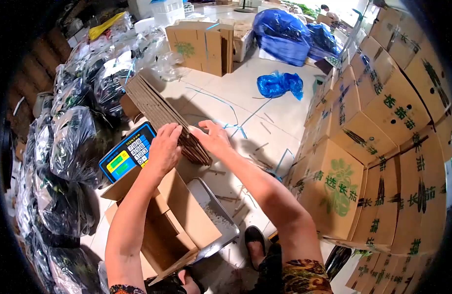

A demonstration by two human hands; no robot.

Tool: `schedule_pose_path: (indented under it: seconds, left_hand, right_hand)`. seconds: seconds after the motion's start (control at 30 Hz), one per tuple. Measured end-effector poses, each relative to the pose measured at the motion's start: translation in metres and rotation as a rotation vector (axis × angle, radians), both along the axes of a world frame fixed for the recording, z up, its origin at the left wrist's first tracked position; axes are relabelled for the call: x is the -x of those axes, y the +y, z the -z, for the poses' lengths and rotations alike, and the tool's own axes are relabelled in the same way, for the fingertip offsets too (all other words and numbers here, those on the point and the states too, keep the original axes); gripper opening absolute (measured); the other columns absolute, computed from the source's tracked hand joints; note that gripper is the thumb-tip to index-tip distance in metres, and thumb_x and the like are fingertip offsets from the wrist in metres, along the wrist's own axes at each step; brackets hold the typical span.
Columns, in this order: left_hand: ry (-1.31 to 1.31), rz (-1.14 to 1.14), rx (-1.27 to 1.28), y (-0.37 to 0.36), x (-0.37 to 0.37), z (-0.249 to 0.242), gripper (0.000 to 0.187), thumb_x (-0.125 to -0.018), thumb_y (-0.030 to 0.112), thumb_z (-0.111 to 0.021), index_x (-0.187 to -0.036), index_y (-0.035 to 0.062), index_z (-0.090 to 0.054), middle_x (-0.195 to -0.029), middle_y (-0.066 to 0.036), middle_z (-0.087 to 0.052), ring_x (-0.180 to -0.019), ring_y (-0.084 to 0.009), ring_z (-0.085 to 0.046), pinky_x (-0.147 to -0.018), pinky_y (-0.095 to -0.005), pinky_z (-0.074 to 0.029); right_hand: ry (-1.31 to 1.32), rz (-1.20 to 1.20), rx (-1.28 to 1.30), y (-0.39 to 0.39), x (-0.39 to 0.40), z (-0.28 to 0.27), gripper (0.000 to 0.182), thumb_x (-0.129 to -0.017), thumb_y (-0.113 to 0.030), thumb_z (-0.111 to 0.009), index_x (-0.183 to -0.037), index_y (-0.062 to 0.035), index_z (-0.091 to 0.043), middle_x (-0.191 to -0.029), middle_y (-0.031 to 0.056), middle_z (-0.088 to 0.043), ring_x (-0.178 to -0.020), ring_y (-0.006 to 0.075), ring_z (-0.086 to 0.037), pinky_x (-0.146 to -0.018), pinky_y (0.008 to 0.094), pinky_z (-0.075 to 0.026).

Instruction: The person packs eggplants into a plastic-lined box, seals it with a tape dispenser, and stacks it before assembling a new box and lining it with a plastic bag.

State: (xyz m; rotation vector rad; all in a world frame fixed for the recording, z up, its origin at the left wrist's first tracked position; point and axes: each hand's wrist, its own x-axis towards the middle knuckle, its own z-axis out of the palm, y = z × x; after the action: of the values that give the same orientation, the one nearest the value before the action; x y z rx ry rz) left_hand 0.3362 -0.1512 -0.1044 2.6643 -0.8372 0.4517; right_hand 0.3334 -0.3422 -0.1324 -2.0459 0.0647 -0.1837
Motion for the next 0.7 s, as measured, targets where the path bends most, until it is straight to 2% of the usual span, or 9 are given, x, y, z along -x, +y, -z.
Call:
schedule_pose_path:
  seconds: [0.17,0.2,0.23,0.3,0.4,0.5,0.53,0.63,0.7]
  left_hand:
    - [-0.099,0.041,0.061,0.001,-0.005,0.000,0.044,-0.070,0.000,-0.062,-0.114,0.0030,-0.057,-0.120,-0.012,-0.056,-0.117,-0.0327,-0.051,-0.093,-0.0408,-0.049]
    - [-0.046,0.030,0.061,0.001,-0.004,-0.001,0.048,-0.070,0.000,-0.064,-0.117,0.0022,-0.056,-0.122,-0.013,-0.055,-0.119,-0.0335,-0.049,-0.098,-0.0404,-0.045]
    - [0.007,0.026,0.064,0.000,-0.003,-0.002,0.051,-0.070,-0.001,-0.065,-0.119,0.0015,-0.054,-0.125,-0.014,-0.053,-0.121,-0.0342,-0.048,-0.103,-0.0401,-0.041]
    - [0.019,0.003,0.064,-0.001,0.000,-0.003,0.051,-0.070,0.000,-0.066,-0.120,0.0013,-0.053,-0.126,-0.014,-0.052,-0.122,-0.0339,-0.047,-0.103,-0.0402,-0.041]
    - [0.003,-0.017,0.066,-0.007,0.004,-0.006,0.053,-0.070,0.001,-0.067,-0.120,0.0027,-0.053,-0.125,-0.012,-0.051,-0.122,-0.0333,-0.046,-0.101,-0.0394,-0.043]
    - [0.017,-0.045,0.089,-0.011,0.005,-0.006,0.052,-0.069,0.001,-0.069,-0.119,0.0038,-0.054,-0.124,-0.011,-0.052,-0.120,-0.0330,-0.047,-0.099,-0.0390,-0.045]
    - [0.021,-0.048,0.095,-0.012,0.006,-0.008,0.051,-0.069,0.001,-0.069,-0.118,0.0041,-0.054,-0.123,-0.010,-0.053,-0.119,-0.0329,-0.047,-0.096,-0.0393,-0.046]
    - [0.014,-0.067,0.114,-0.013,0.005,-0.005,0.050,-0.070,0.001,-0.069,-0.118,0.0040,-0.054,-0.122,-0.011,-0.054,-0.118,-0.0331,-0.048,-0.096,-0.0399,-0.047]
    - [0.004,-0.058,0.131,-0.011,0.004,-0.004,0.050,-0.071,0.000,-0.069,-0.118,0.0045,-0.054,-0.121,-0.011,-0.054,-0.117,-0.0335,-0.048,-0.096,-0.0401,-0.046]
  right_hand:
    - [0.058,-0.164,-0.033,0.019,-0.040,0.006,0.044,-0.087,-0.047,-0.063,-0.103,-0.0064,-0.070,-0.098,0.0163,-0.070,-0.093,0.0266,-0.068,-0.082,0.0371,-0.052]
    - [0.020,-0.172,-0.085,0.018,-0.040,0.008,0.041,-0.087,-0.044,-0.063,-0.097,-0.0054,-0.070,-0.089,0.0145,-0.071,-0.086,0.0251,-0.068,-0.079,0.0350,-0.052]
    - [0.118,-0.205,-0.068,0.012,-0.041,0.002,0.041,-0.087,-0.044,-0.063,-0.098,-0.0052,-0.070,-0.088,0.0136,-0.071,-0.085,0.0244,-0.067,-0.079,0.0345,-0.052]
    - [0.314,-0.262,-0.029,-0.004,-0.044,-0.010,0.040,-0.087,-0.042,-0.063,-0.099,-0.0048,-0.070,-0.085,0.0118,-0.070,-0.082,0.0230,-0.067,-0.078,0.0334,-0.052]
    - [0.166,-0.291,0.197,-0.020,-0.031,0.009,0.042,-0.089,-0.042,-0.063,-0.104,-0.0027,-0.068,-0.086,0.0104,-0.070,-0.082,0.0200,-0.065,-0.079,0.0321,-0.051]
    - [0.068,-0.174,-0.124,0.000,-0.018,-0.015,0.045,-0.090,-0.042,-0.062,-0.108,-0.0007,-0.065,-0.091,0.0104,-0.070,-0.087,0.0191,-0.064,-0.082,0.0309,-0.049]
    - [0.048,-0.157,-0.241,0.005,-0.028,-0.003,0.047,-0.090,-0.043,-0.061,-0.111,-0.0005,-0.064,-0.095,0.0121,-0.069,-0.090,0.0197,-0.063,-0.085,0.0296,-0.048]
    - [0.010,-0.265,-0.152,0.010,-0.042,0.010,0.049,-0.091,-0.045,-0.058,-0.109,0.0002,-0.064,-0.094,0.0128,-0.069,-0.090,0.0220,-0.063,-0.085,0.0307,-0.048]
    - [0.103,-0.212,-0.142,0.008,-0.046,0.008,0.047,-0.092,-0.046,-0.056,-0.104,-0.0016,-0.065,-0.089,0.0158,-0.069,-0.085,0.0278,-0.064,-0.080,0.0359,-0.049]
